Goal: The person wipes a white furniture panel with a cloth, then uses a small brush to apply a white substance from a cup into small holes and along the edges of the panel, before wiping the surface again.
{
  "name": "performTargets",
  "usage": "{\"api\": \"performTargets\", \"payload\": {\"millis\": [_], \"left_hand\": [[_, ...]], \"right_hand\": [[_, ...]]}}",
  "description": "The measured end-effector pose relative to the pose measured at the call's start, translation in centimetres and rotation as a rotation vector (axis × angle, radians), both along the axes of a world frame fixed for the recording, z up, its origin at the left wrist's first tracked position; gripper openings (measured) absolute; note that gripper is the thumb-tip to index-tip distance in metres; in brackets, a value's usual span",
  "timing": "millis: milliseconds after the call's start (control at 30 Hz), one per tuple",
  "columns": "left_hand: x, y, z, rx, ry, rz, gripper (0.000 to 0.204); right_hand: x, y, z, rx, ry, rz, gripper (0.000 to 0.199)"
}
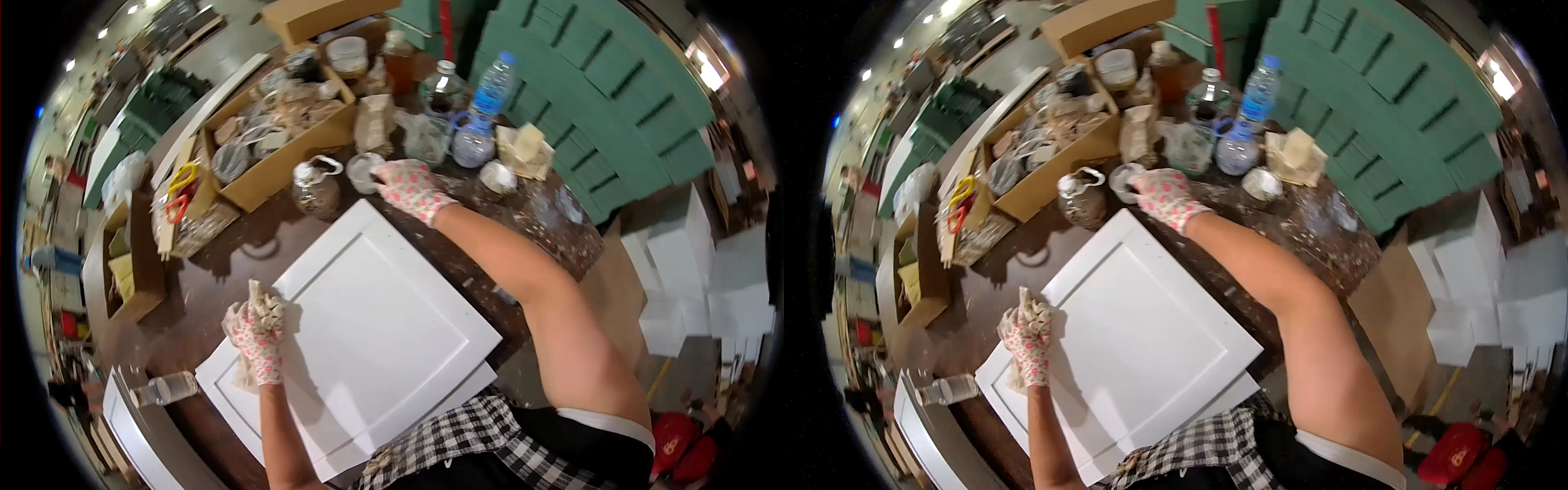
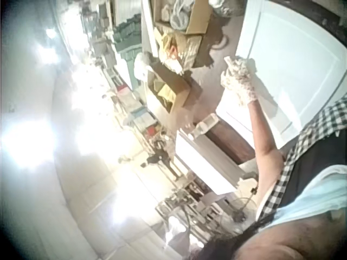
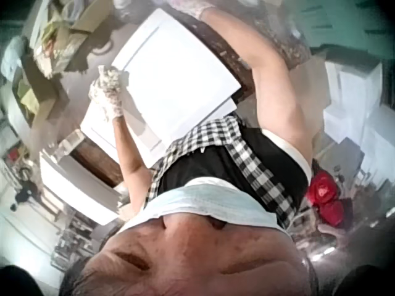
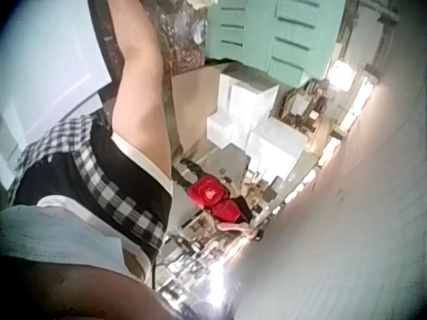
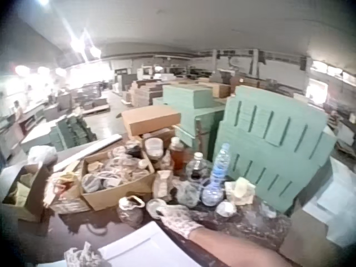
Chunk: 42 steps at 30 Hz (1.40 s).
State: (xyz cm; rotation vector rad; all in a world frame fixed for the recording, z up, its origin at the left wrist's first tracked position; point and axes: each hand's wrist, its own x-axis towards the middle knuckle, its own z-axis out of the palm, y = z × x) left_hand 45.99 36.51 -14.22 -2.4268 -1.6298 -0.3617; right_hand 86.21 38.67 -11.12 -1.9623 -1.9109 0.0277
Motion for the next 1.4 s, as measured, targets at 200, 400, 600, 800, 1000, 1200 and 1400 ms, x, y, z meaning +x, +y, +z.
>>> {"api": "performTargets", "payload": {"millis": [200, 400, 600, 800, 1000, 1200, 1400], "left_hand": [[0.0, 0.1, 1.5, -0.171, -0.163, -0.09, 0.047], [-1.8, -0.3, 0.3, -0.115, 0.042, 0.009, 0.047], [-2.8, -1.2, 0.3, -0.192, 0.124, 0.032, 0.05], [-6.3, -3.5, 0.3, -0.03, 0.014, 0.032, 0.057], [-6.6, -7.0, 3.2, -0.406, -0.071, 0.464, 0.05], [-15.2, -9.0, -0.5, -0.147, -0.071, 0.233, 0.049], [-13.0, -9.2, 1.2, -0.259, -0.1, 0.306, 0.049]], "right_hand": [[-1.3, 0.2, -0.1, -0.018, -0.145, 0.058, 0.013], [-1.8, -1.7, -0.1, -0.173, -0.004, 0.058, 0.021], [-1.5, -0.7, -2.9, -0.035, 0.097, -0.018, 0.017], [-1.7, -3.6, -0.2, 0.225, 0.19, -0.039, 0.019], [0.6, -13.1, 2.8, 0.326, 0.614, -0.089, 0.011], [-0.5, -22.4, 3.1, 0.339, 0.695, -0.083, 0.012], [-4.5, -30.3, 2.5, 0.273, 1.094, -0.259, 0.01]]}}
